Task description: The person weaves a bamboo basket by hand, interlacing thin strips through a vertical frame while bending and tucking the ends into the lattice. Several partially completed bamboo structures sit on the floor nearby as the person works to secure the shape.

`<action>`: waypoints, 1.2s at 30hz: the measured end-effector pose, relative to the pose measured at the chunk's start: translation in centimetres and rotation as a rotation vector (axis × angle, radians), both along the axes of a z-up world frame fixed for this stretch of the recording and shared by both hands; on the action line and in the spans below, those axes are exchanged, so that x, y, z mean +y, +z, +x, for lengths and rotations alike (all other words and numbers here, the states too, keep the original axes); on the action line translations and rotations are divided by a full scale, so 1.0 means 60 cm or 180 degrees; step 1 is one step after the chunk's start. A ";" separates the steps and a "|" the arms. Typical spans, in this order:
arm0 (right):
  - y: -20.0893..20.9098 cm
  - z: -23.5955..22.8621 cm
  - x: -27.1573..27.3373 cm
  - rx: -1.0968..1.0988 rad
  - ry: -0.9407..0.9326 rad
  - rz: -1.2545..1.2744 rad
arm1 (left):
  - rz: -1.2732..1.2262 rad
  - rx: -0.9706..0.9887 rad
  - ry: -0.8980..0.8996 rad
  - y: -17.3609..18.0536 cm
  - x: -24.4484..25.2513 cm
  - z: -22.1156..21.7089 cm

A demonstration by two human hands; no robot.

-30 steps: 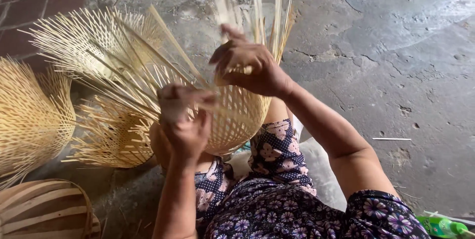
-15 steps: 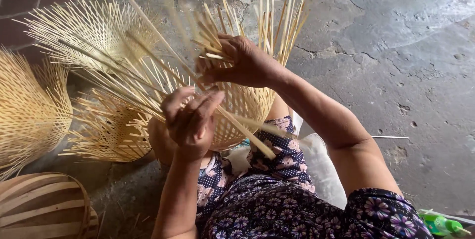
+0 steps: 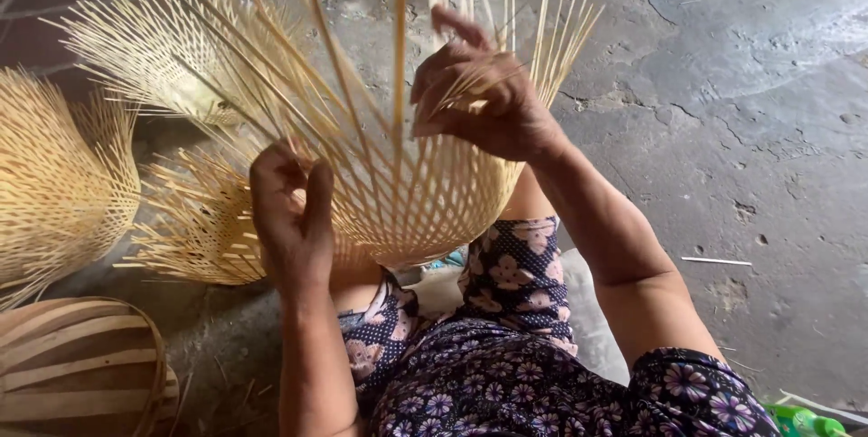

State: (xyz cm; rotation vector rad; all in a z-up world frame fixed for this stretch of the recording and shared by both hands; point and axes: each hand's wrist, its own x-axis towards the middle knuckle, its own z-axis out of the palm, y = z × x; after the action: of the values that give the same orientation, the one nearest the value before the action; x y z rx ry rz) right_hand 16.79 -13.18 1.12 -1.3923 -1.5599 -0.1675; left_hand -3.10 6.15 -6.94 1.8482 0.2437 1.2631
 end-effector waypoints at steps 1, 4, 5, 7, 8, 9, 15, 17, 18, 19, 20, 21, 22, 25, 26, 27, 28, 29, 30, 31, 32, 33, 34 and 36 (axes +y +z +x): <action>-0.003 0.011 -0.002 0.0169 0.0308 0.0102 | -0.0184 -0.0031 -0.0434 0.005 0.003 -0.003; -0.019 0.053 -0.010 0.0685 0.0726 0.0698 | -0.0282 -0.0615 -0.1142 0.058 -0.008 -0.017; -0.029 0.061 -0.010 0.0692 0.0708 0.0699 | -0.0287 -0.0606 -0.1159 0.063 -0.008 -0.016; -0.047 0.076 -0.009 0.1183 0.0734 0.0872 | -0.0012 -0.0397 -0.1477 0.072 -0.008 -0.014; -0.056 0.082 -0.005 0.1170 0.0726 0.0883 | -0.0001 -0.0405 -0.1489 0.064 -0.002 -0.010; -0.064 0.088 0.000 0.1021 0.0293 0.0677 | 0.0044 -0.0188 -0.1551 0.056 0.005 -0.007; -0.032 0.060 0.013 0.0455 -0.0309 0.0290 | 0.0393 -0.0302 -0.0168 0.003 -0.008 0.022; -0.019 0.043 0.014 0.0055 -0.0671 0.0088 | 0.0298 -0.0398 0.0347 -0.010 -0.020 0.020; -0.014 0.033 0.013 -0.0023 -0.0660 0.0052 | 0.0427 -0.0231 0.0380 0.006 -0.033 0.015; -0.008 0.022 0.013 -0.0101 -0.0649 0.0015 | 0.0556 -0.0062 0.0412 0.021 -0.046 0.010; -0.010 0.019 0.012 -0.0089 -0.0644 0.0001 | 0.0544 -0.0048 0.0415 0.039 -0.055 0.012; -0.012 0.015 0.010 -0.0188 -0.0702 -0.0025 | 0.1125 0.0173 0.0460 0.058 -0.065 0.014; -0.010 0.015 0.010 -0.0307 -0.0777 -0.0033 | 0.1722 0.0369 0.0489 0.079 -0.072 0.021; -0.019 0.013 0.001 -0.0237 -0.0750 0.0150 | 0.1741 0.0442 0.0436 0.071 -0.069 0.045; -0.016 0.011 0.002 -0.0229 -0.0771 0.0152 | 0.1746 0.0444 0.0414 0.072 -0.065 0.047; -0.013 0.008 0.003 -0.0270 -0.0804 0.0144 | 0.1652 0.0451 0.0318 0.073 -0.062 0.048; -0.009 0.005 0.005 -0.0313 -0.0828 0.0137 | 0.1558 0.0459 0.0230 0.075 -0.058 0.049; -0.009 0.006 0.003 -0.0307 -0.0840 0.0140 | 0.1563 0.0461 0.0217 0.076 -0.055 0.049; -0.010 0.006 0.003 -0.0302 -0.0817 0.0085 | 0.1494 0.0404 0.0150 0.077 -0.051 0.047; -0.011 0.007 0.004 -0.0297 -0.0793 0.0031 | 0.1425 0.0348 0.0083 0.078 -0.047 0.046; -0.011 0.006 0.005 -0.0289 -0.0794 0.0037 | 0.1432 0.0355 0.0081 0.080 -0.054 0.044; -0.011 0.005 0.007 -0.0359 -0.0798 0.0094 | 0.1634 0.0350 0.0189 0.081 -0.060 0.041; -0.011 0.003 0.008 -0.0427 -0.0802 0.0148 | 0.1832 0.0347 0.0296 0.082 -0.067 0.039; -0.007 -0.002 0.011 -0.0358 -0.0866 0.0089 | 0.1726 0.0320 0.0043 0.082 -0.061 0.042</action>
State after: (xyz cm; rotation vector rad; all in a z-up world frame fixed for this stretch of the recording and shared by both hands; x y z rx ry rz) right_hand 16.69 -12.55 0.70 -1.5924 -1.4468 -0.4371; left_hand -0.56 2.49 -2.00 2.3736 -0.0424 1.3347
